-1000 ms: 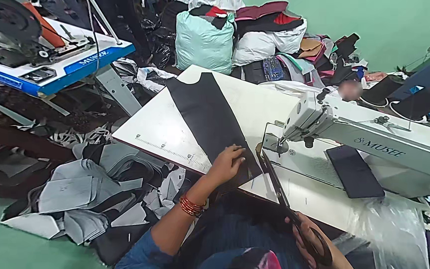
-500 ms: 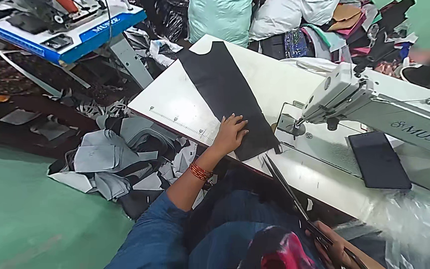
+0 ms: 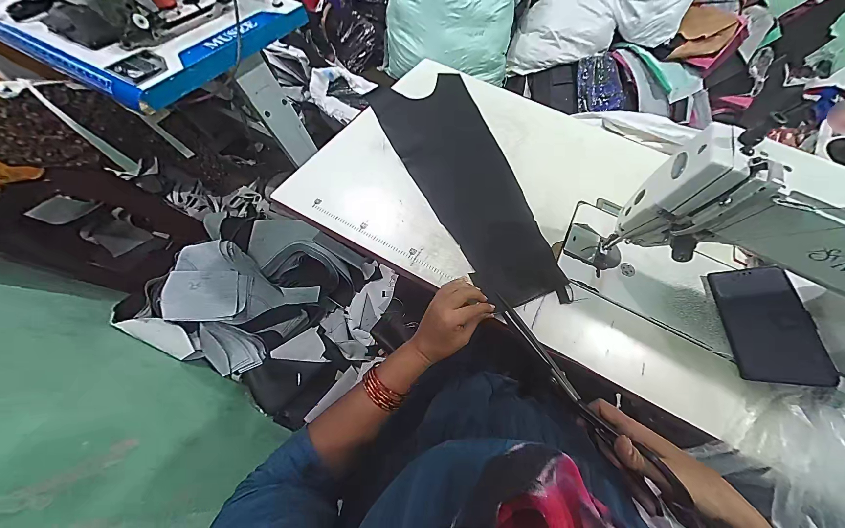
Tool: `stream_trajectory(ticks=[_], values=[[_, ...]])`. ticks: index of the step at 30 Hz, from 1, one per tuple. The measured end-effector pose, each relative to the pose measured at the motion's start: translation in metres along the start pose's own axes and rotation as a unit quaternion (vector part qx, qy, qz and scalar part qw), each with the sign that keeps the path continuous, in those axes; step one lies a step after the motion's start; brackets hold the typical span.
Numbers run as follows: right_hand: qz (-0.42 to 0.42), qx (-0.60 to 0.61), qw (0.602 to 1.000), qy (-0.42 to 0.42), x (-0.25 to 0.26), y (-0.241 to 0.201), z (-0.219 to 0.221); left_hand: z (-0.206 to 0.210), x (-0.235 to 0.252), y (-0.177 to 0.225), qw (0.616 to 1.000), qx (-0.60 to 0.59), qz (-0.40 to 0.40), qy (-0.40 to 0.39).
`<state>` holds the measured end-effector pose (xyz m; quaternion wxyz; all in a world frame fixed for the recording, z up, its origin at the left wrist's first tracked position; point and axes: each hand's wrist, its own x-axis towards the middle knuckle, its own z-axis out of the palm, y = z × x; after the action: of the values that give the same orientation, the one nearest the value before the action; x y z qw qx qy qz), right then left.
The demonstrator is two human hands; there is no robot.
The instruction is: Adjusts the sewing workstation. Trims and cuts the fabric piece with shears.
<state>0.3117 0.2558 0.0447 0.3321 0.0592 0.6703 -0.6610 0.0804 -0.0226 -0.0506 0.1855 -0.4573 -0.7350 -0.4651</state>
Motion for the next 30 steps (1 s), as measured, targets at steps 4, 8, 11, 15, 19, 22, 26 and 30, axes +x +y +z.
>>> stream_trajectory(ticks=[4,8,11,15,19,22,26,30], values=[[0.012,0.002,1.000,0.005,0.004,-0.005,0.002,0.004,-0.002,-0.002,1.000,-0.001,0.010,0.017],[0.012,0.001,1.000,0.005,0.007,-0.007,0.003,0.005,-0.003,-0.003,1.000,-0.001,0.014,0.021],[0.014,-0.015,1.000,0.000,0.007,-0.009,0.002,0.005,-0.003,-0.003,1.000,0.000,0.017,0.021],[0.017,-0.023,1.000,-0.010,0.006,-0.009,0.001,0.005,-0.003,-0.004,1.000,0.002,0.016,0.022],[0.023,-0.014,1.000,0.001,0.009,-0.012,0.002,0.006,-0.004,-0.003,1.000,0.005,0.018,0.025],[0.021,-0.013,1.000,0.005,0.011,-0.012,0.003,0.006,-0.003,-0.004,0.999,0.005,0.023,0.028],[0.031,-0.004,0.999,0.013,0.012,-0.013,0.004,0.006,-0.004,-0.003,0.999,0.006,0.018,0.028],[0.025,0.001,0.999,0.023,0.012,-0.011,0.005,0.007,-0.004,-0.004,0.999,0.005,0.019,0.032]])
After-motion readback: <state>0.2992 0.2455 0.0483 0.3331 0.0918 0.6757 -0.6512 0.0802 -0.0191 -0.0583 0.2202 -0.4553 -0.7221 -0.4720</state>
